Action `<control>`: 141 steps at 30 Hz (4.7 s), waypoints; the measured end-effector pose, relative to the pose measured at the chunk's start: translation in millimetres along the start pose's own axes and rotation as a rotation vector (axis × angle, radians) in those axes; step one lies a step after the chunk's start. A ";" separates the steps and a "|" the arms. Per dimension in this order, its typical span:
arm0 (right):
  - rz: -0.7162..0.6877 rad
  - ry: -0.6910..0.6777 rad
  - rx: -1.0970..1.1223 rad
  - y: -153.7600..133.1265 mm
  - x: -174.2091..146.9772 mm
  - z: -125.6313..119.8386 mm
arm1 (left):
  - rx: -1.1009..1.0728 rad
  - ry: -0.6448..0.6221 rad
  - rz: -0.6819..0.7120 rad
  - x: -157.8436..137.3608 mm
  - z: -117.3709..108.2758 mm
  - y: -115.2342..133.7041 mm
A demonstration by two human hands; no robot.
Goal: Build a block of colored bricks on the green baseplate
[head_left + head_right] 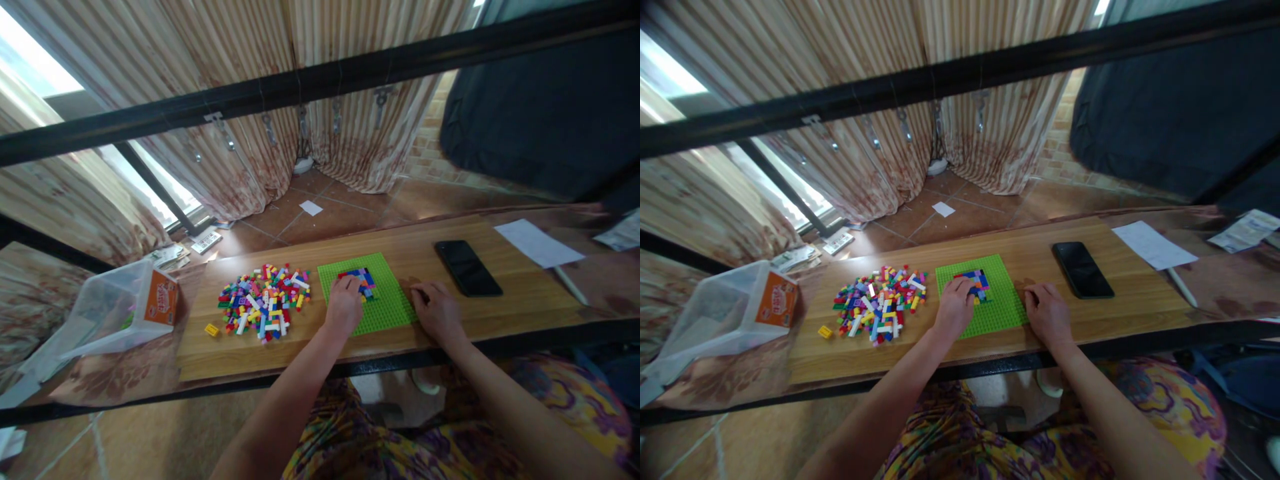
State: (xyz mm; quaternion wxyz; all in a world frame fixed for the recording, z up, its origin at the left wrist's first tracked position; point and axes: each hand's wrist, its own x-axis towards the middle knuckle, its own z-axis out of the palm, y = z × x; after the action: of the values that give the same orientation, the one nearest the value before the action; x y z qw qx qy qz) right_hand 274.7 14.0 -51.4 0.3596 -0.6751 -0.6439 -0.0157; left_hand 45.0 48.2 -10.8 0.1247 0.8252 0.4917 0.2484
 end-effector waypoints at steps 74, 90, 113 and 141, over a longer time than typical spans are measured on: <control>-0.087 0.009 -0.107 12.4 -3.9 2.6 | 0.273 0.227 -0.457 -81.4 -84.8 -64.9; -0.058 0.009 -0.104 6.7 -1.4 2.0 | -0.951 0.130 -0.633 -15.7 -28.2 -14.8; -0.016 0.007 -0.067 0.3 -1.5 0.4 | -0.075 -0.067 -0.103 15.1 -11.6 2.2; -0.030 0.011 -0.063 1.7 -1.6 0.7 | -0.020 -0.115 -0.234 19.4 -18.4 13.1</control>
State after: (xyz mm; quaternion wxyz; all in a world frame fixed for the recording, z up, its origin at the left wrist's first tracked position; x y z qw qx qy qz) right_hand 275.7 13.1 -53.5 0.3414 -0.6763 -0.6512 -0.0452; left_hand 52.7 58.1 16.2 0.1889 0.7740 0.5740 0.1891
